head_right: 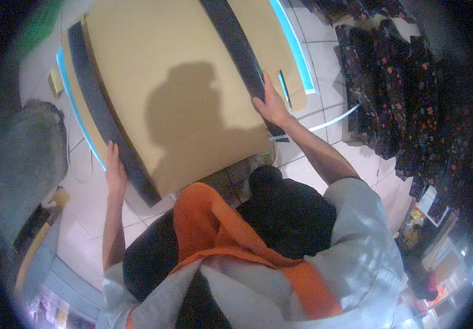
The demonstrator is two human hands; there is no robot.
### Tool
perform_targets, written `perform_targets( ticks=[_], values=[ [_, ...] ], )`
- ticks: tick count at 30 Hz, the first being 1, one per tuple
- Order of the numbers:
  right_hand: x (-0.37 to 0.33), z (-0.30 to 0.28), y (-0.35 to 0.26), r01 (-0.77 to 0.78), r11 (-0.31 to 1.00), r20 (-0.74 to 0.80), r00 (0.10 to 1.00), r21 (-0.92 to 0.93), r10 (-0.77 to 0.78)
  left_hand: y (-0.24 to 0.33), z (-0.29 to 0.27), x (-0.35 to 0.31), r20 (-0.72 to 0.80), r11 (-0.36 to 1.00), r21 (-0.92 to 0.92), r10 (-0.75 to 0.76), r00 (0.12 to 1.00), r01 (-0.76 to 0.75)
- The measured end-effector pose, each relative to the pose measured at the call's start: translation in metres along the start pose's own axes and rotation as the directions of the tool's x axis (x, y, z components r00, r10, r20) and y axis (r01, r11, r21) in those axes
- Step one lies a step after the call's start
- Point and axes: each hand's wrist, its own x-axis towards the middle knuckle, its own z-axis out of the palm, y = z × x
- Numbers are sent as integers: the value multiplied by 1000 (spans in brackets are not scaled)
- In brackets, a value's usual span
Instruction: The person assembles rectangular frames by placing four black strips onto a flat cardboard sheet, aligning them to form a border, and then lifting the assembled frame to place it on a growing stack. This process is repeated multiple times throughout the clip.
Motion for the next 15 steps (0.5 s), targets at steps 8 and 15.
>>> perform_targets(
  ticks=[8,15],
  values=[
    [-33,-4,17,15,998,23,1000,60,-17,-7,-20,-23,406,949,198,148,902,-245],
    [-63,-43,6,-168,957,389,886,-238,252,-34,1,-38,434,876,401,77,897,-269]
  ],
)
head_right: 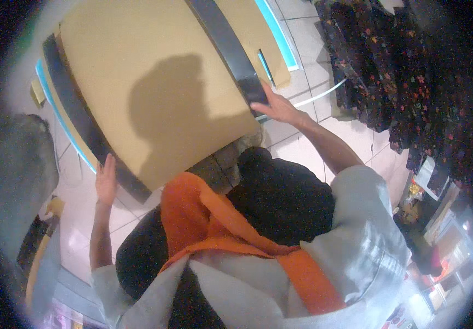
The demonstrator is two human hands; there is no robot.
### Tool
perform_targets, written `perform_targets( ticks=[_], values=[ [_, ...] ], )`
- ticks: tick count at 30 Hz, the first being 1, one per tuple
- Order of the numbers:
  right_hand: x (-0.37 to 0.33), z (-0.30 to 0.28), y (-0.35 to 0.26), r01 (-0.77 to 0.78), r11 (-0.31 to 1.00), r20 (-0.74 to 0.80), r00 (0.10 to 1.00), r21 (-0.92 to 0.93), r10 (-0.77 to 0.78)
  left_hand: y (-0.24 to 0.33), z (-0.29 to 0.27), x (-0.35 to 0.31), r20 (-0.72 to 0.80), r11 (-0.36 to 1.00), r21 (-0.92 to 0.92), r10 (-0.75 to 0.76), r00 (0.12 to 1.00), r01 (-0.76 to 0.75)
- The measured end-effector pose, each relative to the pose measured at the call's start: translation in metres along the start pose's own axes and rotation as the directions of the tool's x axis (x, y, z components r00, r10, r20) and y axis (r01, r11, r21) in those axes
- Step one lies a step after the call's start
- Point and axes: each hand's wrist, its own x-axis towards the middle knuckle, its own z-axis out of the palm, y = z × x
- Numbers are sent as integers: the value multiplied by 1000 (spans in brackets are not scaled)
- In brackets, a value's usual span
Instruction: The person assembles rectangular frames by placing four black strips onto a flat cardboard sheet, aligning them to form a border, and then lifting the assembled frame to place it on a growing stack. This process is repeated multiple times throughout the clip.
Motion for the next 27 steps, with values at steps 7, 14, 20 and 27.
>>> perform_targets(
  ticks=[7,14,20,27],
  values=[
    [-113,22,49,21,965,95,995,-261,4,-5,4,4,37,1000,-18,-7,999,7],
    [-181,75,90,-70,954,207,978,290,8,-21,-1,9,1,996,-1,84,996,-84],
    [-162,35,110,-287,949,247,936,130,249,-30,-12,22,-19,992,-61,106,994,-107],
    [25,-48,-14,-226,740,103,973,633,209,-43,-34,55,-97,990,-36,135,986,-139]
  ],
)
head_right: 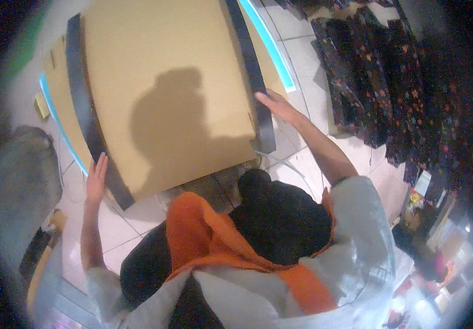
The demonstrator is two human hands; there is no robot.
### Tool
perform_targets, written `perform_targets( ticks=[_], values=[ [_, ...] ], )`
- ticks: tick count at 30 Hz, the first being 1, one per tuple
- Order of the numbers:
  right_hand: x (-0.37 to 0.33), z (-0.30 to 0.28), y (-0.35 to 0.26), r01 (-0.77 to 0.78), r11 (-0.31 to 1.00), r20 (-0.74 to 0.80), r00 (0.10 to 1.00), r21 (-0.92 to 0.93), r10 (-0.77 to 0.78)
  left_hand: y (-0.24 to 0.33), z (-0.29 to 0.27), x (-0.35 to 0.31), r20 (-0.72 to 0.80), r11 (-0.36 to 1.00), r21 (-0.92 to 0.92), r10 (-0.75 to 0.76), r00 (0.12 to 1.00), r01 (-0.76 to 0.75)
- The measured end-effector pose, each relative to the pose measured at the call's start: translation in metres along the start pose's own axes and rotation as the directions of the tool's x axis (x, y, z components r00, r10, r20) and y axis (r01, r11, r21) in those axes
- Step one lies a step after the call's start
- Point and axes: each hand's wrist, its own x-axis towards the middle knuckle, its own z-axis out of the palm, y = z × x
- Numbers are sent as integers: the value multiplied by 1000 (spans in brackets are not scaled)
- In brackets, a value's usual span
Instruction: The person assembles rectangular frames by placing four black strips onto a flat cardboard sheet, aligning them to form a border, and then lifting the assembled frame to place it on a growing stack. This process is repeated multiple times throughout the clip.
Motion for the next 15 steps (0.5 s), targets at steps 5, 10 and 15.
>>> perform_targets(
  ticks=[5,10,15],
  values=[
    [115,25,-61,407,898,-329,836,-166,-440,-28,-8,16,-90,994,-44,-103,991,99],
    [170,32,-115,398,883,-134,889,-250,-439,-51,7,16,-181,981,6,-187,965,192],
    [161,7,-67,400,852,-231,842,-338,-487,-36,8,33,-217,990,11,-133,967,139]
  ],
)
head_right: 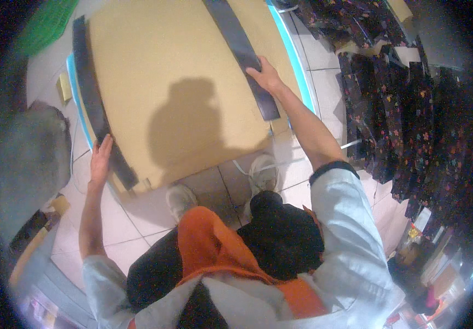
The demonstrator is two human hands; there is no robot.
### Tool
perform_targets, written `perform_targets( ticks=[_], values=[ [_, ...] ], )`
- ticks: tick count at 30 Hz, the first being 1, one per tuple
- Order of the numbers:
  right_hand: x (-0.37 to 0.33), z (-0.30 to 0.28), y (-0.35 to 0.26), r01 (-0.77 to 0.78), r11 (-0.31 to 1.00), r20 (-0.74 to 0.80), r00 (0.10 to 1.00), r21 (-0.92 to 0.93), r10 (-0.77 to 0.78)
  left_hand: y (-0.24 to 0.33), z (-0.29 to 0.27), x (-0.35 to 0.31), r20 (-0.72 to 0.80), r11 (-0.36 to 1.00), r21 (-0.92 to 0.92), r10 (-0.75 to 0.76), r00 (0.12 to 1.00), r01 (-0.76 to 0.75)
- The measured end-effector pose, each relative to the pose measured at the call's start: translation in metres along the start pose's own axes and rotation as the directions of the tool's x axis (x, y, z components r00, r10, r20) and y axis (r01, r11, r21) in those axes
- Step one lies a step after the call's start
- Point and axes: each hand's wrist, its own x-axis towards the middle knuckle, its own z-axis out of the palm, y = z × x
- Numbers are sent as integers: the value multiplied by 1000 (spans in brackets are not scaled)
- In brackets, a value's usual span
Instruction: The person assembles rectangular frames by placing four black strips onto a flat cardboard sheet, aligning them to form a border, and then lifting the assembled frame to place it on a growing stack. This process is repeated multiple times throughout the clip.
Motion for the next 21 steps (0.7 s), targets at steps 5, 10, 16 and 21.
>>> perform_targets(
  ticks=[5,10,16,21],
  values=[
    [-72,-10,-20,92,929,14,996,-359,-94,30,-13,-31,156,994,40,90,984,-98],
    [-99,-8,-5,64,930,80,996,-361,-38,47,-2,-41,251,995,-17,104,962,-103],
    [-88,-19,28,241,921,62,970,-305,-233,48,-8,-47,269,995,-50,97,958,-86],
    [-81,-20,40,262,900,86,965,-348,-247,31,-2,-53,51,968,-233,105,993,-90]
  ],
)
